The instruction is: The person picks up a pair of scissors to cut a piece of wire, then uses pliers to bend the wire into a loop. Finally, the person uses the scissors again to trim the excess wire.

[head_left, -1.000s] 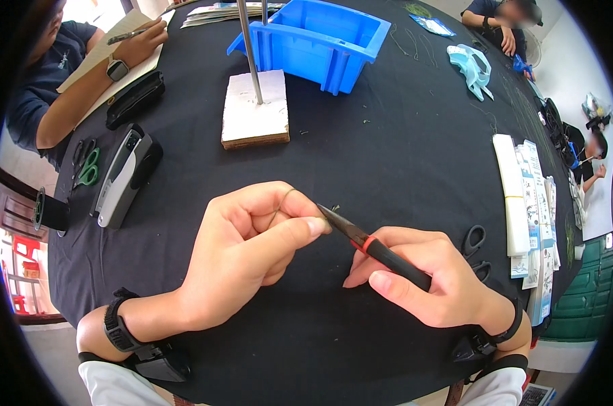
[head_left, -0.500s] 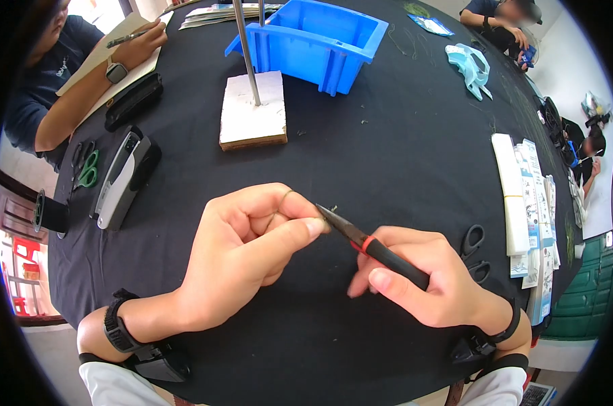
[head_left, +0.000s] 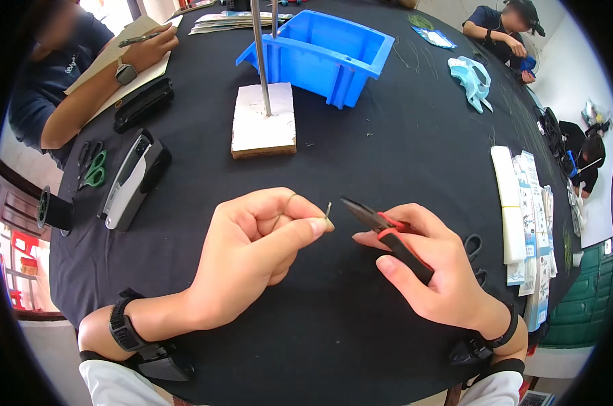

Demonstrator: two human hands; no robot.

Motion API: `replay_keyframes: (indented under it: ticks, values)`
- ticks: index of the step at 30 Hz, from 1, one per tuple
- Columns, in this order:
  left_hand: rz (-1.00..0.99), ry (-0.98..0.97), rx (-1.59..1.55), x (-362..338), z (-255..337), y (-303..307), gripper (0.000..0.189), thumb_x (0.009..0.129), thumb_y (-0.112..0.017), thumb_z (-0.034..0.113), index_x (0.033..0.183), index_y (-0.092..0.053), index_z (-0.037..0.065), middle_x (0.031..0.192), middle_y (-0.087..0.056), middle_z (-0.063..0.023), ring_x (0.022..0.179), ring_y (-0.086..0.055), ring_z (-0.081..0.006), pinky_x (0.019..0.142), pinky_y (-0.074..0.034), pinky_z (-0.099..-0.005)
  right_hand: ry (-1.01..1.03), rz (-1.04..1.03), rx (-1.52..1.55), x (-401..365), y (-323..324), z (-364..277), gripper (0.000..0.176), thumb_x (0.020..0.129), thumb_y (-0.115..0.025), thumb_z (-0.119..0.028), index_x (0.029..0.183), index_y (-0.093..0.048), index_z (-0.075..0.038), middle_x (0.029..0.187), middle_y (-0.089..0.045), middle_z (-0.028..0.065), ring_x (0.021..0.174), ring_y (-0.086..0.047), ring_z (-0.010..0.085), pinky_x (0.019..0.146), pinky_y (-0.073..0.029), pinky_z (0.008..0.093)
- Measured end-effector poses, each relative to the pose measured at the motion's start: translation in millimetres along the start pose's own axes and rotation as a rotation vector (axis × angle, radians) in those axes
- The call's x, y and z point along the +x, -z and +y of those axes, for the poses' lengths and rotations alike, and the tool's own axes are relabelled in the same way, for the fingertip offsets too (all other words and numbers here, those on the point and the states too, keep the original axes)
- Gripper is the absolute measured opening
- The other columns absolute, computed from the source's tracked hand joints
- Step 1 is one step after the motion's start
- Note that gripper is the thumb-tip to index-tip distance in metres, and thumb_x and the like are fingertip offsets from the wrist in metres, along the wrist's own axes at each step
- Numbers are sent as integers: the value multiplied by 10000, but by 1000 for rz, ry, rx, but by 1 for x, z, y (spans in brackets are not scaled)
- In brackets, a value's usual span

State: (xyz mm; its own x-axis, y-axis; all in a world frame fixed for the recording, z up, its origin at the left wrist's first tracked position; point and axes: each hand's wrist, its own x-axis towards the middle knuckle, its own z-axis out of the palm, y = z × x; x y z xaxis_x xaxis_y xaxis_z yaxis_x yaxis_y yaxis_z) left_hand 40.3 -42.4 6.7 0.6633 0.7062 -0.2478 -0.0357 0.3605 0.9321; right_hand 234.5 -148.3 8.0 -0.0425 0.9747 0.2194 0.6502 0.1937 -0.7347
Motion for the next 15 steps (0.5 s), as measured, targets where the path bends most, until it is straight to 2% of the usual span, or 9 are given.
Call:
replay_keyframes:
  ticks: [6,9,12,15]
  values:
    - [-27,-13,49,-1,0,0,104,888,-567,73,870,-594,-26,520,-385,51,389,-254,-8,370,-176,-208,51,-6,-104,1,0,3,206,836,-642,-144,937,-640,34,998,-553,132,872,-540,257,775,-439,327]
    - [-40,-15,67,0,0,0,103,886,-565,65,864,-594,-31,514,-386,51,388,-253,-8,370,-173,-212,14,-130,-185,3,7,-1,261,823,-600,-74,1059,-653,25,1081,-530,149,961,-541,255,852,-451,321]
    - [-55,0,55,-1,0,0,105,883,-563,59,860,-593,-39,504,-386,51,387,-252,-9,371,-169,-213,93,-18,-150,3,0,3,198,823,-649,-134,920,-638,38,997,-552,137,858,-540,256,763,-446,331]
    - [-55,8,52,-1,1,-1,106,881,-561,52,855,-592,-46,495,-384,51,386,-250,-9,372,-164,-214,103,-34,-144,3,1,4,198,818,-652,-131,919,-639,38,993,-553,139,855,-541,256,759,-449,332]
